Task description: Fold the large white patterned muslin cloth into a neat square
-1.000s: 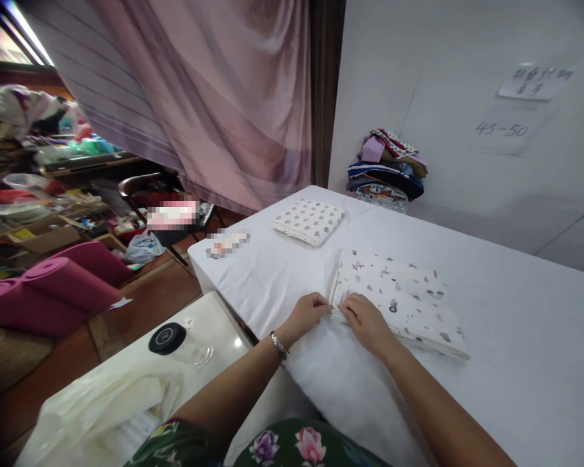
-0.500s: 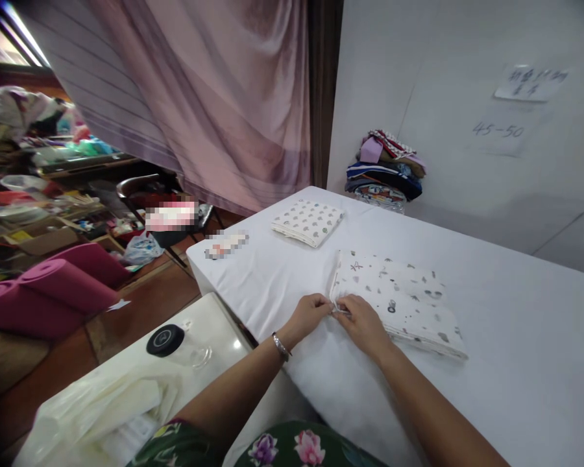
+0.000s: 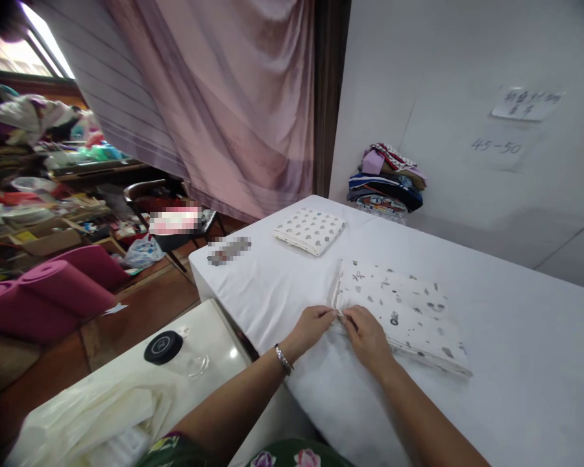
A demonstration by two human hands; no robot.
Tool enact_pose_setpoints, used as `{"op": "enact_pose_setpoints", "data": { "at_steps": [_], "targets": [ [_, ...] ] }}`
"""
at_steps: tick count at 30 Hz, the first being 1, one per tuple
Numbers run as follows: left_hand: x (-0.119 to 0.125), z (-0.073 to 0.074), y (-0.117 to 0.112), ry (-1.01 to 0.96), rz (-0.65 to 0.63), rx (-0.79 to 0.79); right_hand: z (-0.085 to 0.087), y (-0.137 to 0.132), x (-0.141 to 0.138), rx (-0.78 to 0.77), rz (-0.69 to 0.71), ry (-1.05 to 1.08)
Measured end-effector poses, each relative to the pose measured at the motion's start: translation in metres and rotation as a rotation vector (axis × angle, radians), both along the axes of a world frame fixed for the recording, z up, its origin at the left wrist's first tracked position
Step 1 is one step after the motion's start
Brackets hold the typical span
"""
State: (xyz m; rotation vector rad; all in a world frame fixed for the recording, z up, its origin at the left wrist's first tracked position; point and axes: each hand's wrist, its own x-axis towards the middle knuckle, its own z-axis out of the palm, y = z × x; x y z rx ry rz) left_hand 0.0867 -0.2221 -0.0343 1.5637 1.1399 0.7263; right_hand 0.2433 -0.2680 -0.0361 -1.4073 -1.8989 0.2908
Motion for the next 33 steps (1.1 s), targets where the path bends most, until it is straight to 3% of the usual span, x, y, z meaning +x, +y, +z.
{"op": "enact_pose_setpoints", "data": {
  "at_steps": [7,13,22,27,33],
  "targets": [
    [0.0,-0.001,0.004,0.027,0.024,-0.036,0.004,-0.001,0.007,0.237,0.024,-0.195],
    [0.008,0.003,0.014,0.101,0.014,0.066,0.002,-0.001,0.0,0.199,0.056,-0.349],
    [0.013,0.009,0.028,0.304,-0.097,0.09,-0.004,-0.001,-0.008,0.111,0.061,-0.362],
    [0.021,0.016,0.041,0.402,-0.048,0.157,-0.006,0.0,-0.008,0.146,0.074,-0.321],
    [0.049,0.024,0.062,0.545,0.009,0.229,-0.006,-0.002,-0.01,0.143,0.088,-0.305]
  ]
}}
